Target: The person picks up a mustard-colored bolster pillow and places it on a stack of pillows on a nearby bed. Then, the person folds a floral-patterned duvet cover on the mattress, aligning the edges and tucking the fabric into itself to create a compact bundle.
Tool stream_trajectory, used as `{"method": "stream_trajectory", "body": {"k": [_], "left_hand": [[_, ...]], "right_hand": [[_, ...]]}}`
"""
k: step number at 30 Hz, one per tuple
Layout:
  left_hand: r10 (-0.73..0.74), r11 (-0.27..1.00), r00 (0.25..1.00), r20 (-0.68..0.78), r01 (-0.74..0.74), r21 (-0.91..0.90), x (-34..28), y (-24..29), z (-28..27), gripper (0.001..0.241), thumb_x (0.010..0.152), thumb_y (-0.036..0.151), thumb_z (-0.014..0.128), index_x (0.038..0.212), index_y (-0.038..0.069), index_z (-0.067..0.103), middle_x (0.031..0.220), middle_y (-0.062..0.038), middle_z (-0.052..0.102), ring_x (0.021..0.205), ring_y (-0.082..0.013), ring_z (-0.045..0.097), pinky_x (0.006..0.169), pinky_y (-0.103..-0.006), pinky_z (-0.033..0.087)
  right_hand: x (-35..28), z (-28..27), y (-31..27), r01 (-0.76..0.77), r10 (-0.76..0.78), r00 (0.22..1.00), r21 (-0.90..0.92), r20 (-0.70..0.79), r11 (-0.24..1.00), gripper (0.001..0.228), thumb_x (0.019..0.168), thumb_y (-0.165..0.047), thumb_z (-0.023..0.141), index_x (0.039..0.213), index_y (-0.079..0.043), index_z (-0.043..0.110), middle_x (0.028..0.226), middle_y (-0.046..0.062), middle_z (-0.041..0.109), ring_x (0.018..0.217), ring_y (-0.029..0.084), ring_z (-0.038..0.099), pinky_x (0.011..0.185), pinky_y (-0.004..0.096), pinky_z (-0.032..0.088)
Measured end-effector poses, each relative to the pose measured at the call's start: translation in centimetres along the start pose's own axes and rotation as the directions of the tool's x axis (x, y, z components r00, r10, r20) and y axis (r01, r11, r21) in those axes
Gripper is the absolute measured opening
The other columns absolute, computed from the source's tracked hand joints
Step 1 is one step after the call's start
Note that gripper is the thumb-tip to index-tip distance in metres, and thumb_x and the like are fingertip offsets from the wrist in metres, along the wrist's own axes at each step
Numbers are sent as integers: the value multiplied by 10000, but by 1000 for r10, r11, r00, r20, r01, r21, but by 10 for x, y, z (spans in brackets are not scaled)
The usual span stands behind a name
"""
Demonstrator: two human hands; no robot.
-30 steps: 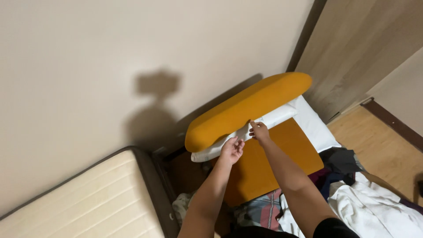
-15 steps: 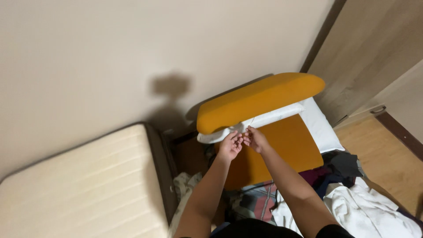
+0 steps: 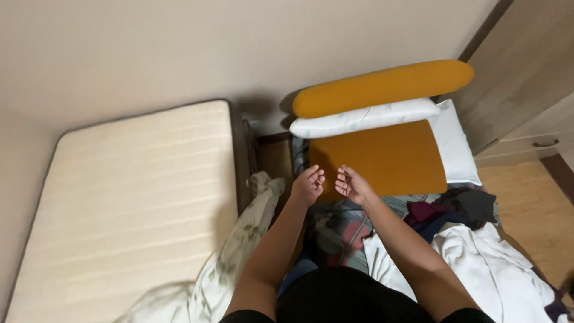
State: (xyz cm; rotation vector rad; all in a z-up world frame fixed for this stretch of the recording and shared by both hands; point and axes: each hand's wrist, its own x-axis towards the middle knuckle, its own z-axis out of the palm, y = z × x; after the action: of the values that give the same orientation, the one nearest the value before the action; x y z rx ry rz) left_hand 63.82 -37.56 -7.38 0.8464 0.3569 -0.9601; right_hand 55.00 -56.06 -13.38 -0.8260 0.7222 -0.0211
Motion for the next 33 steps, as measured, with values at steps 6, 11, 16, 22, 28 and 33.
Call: {"method": "stream_trajectory", "body": {"k": [6,11,16,22,28,33], "left_hand": [[78,995,997,-13,-79,-67,-58,-10,-33,287,976,221,714,1225,90,655,1031,-66,726,793,-187,702,593,-253,548],[161,983,986,-51,-164,-80,-106,-8,-77,225,998,249,688,1168,104,659,1016,-59,730,811,-187,712,593,-256,548],[212,966,967,-140,-229,-123,-120,-14,-132,219,998,265,661,1165,124,643,977,-35,730,789,-175,716,580,-244,543],[262,949,945,-198,-289,-124,-170,-25,-195,346,998,285,674,1285,104,606,1025,-52,734,813,-187,711,589,-246,534],[268,938,920,-285,-317,-142,-226,-56,-266,409,937,321,747,1297,175,620,1048,-5,749,816,-165,729,608,-271,561],[272,936,908,-319,-327,-131,-256,-81,-311,365,943,300,744,1262,174,621,1034,-13,747,816,-175,722,623,-287,559]], "right_hand": [[-20,20,36,-42,54,995,-136,81,990,342,952,-533,693,1087,-221,657,849,-76,642,762,160,712,773,376,626],[-45,59,78,-117,146,984,-246,102,962,363,916,-521,734,1082,-208,659,880,-68,623,796,166,698,809,379,615],[-82,103,115,-168,213,970,-303,119,938,405,898,-492,774,1111,-163,670,937,-33,592,854,197,680,905,428,582],[-105,142,174,-197,257,954,-319,156,927,374,887,-457,800,1089,-161,695,898,-20,641,797,200,713,869,421,601],[-159,160,246,-265,324,931,-296,169,918,348,908,-409,796,1076,-117,709,833,34,697,758,253,739,832,453,619],[-173,152,306,-287,354,921,-327,165,900,273,886,-413,796,985,-171,716,814,-39,693,737,185,723,817,411,617]]}}
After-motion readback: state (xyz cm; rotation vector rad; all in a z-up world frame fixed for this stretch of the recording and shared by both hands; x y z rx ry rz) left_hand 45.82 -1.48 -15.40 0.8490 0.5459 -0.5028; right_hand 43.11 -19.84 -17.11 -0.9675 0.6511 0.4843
